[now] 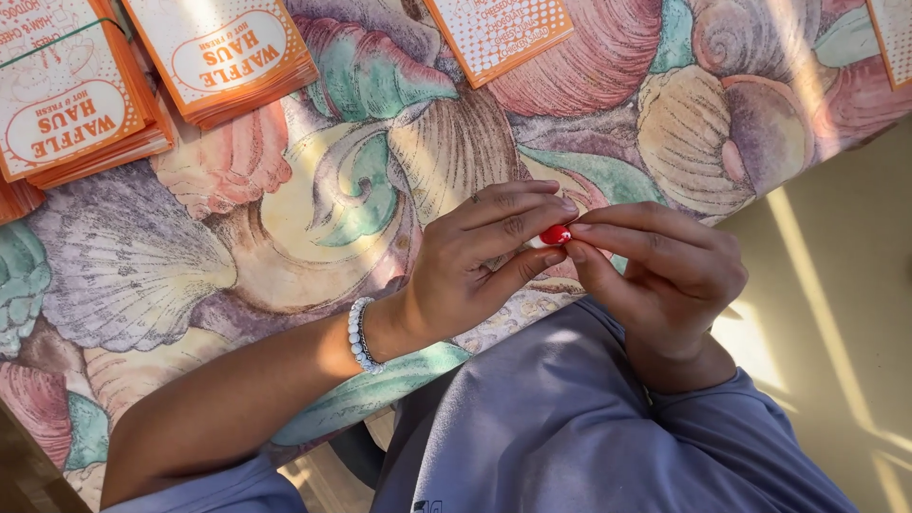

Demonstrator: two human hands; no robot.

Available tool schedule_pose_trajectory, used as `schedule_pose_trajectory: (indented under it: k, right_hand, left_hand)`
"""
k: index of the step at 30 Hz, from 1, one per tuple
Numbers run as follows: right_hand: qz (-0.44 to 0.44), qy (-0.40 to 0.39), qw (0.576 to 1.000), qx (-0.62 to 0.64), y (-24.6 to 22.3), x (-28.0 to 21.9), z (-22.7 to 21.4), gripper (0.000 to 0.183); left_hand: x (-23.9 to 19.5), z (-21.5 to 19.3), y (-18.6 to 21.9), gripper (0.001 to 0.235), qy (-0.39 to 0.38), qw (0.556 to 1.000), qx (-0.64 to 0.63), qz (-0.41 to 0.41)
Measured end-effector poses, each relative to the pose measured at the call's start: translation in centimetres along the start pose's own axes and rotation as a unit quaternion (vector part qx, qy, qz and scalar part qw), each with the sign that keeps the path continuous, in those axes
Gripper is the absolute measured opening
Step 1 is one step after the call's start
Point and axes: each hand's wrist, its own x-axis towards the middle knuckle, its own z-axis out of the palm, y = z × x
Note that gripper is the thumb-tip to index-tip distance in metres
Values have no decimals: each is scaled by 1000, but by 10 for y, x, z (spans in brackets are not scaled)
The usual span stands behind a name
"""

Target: Applying glue to paper templates and folding them to assemble paper bags

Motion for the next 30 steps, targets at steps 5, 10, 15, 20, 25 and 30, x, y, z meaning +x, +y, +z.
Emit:
schedule_pose_trajectory:
  k: [5,10,15,20,25,30]
  right_hand:
    - [2,15,999,-44,-10,5,3,10]
    - [14,-5,1000,5,-8,15,5,12]
    - [27,2,999,38,-2,15,6,14]
    - [38,-3,999,39,-3,17,3,16]
    - [44,-24,996,68,0,22,-1,21]
    - [31,-40,995,82,4,28,-5,20]
  left_hand:
    - [1,-1,1,28,-1,1000,10,-1]
    - [0,0,-4,31,-9,1000,4,4]
    - [1,-4,-3,32,-38,999,-3,5]
    - [3,-6,3,41,-82,993,-64,-58]
    - [9,-6,4,12,-94,979,-165,-72]
    - [10,-9,-3,11,-122,973,-183,-71]
